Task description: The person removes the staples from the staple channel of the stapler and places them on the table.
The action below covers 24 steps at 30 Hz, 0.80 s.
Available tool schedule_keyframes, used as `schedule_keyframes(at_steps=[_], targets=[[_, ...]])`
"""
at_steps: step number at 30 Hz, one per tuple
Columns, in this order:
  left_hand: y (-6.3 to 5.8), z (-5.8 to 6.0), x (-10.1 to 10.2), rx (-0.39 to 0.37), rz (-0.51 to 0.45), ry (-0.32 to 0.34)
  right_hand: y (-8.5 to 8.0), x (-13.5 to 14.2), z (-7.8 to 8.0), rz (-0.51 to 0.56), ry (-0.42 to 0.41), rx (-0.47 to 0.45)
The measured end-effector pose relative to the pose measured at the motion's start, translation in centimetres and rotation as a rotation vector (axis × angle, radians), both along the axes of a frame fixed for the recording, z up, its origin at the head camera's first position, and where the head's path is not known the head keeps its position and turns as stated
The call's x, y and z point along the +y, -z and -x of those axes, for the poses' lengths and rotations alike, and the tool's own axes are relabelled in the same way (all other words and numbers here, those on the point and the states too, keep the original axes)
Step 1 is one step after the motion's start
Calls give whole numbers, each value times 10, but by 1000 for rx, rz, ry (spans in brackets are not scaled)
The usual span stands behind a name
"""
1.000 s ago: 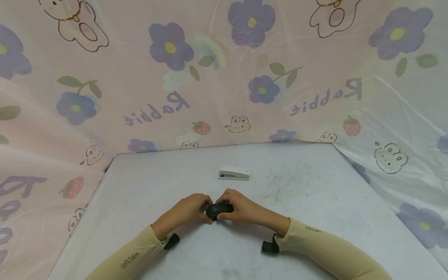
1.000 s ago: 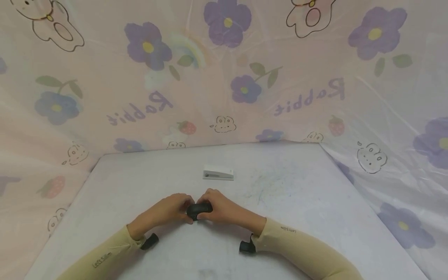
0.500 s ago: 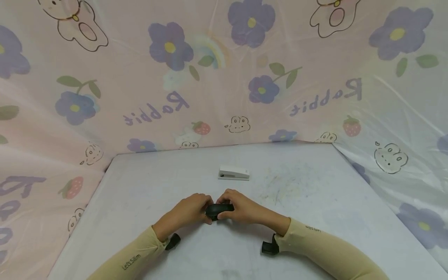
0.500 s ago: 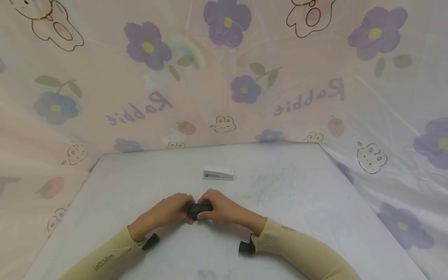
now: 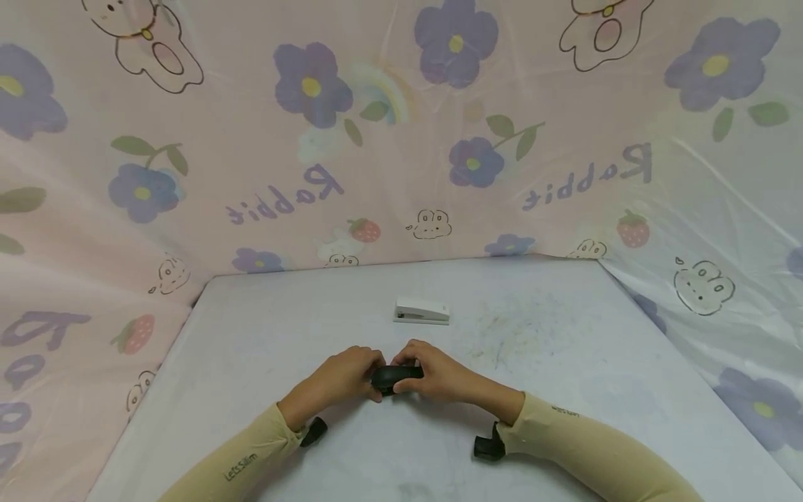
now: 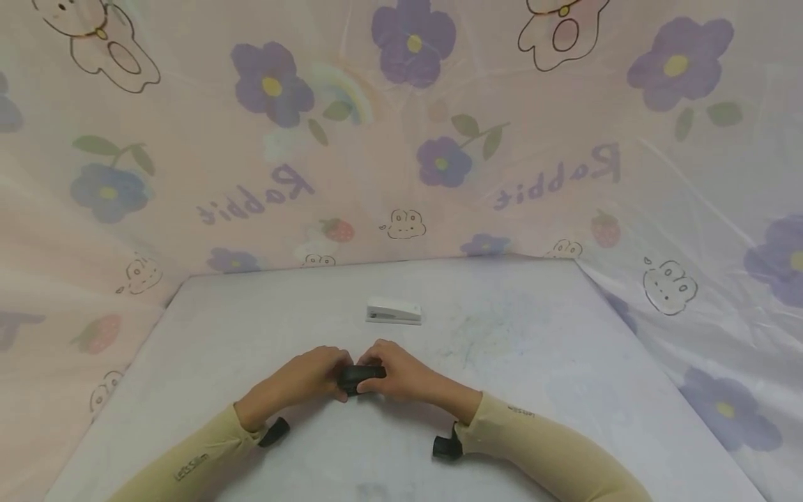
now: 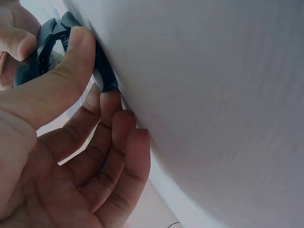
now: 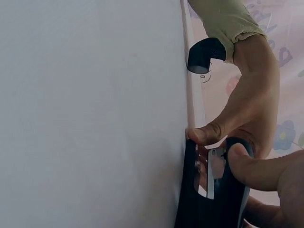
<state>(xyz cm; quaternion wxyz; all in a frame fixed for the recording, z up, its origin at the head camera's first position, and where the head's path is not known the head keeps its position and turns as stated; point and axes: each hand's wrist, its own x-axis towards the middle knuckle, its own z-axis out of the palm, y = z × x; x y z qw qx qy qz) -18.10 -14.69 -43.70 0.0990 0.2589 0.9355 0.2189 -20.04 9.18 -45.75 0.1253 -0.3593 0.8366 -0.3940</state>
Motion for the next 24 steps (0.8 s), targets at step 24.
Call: schedule_keyframes(at_steps=[24], targets=[[4,2,3,14,45,-28,-17,50,8,166,-30,186]])
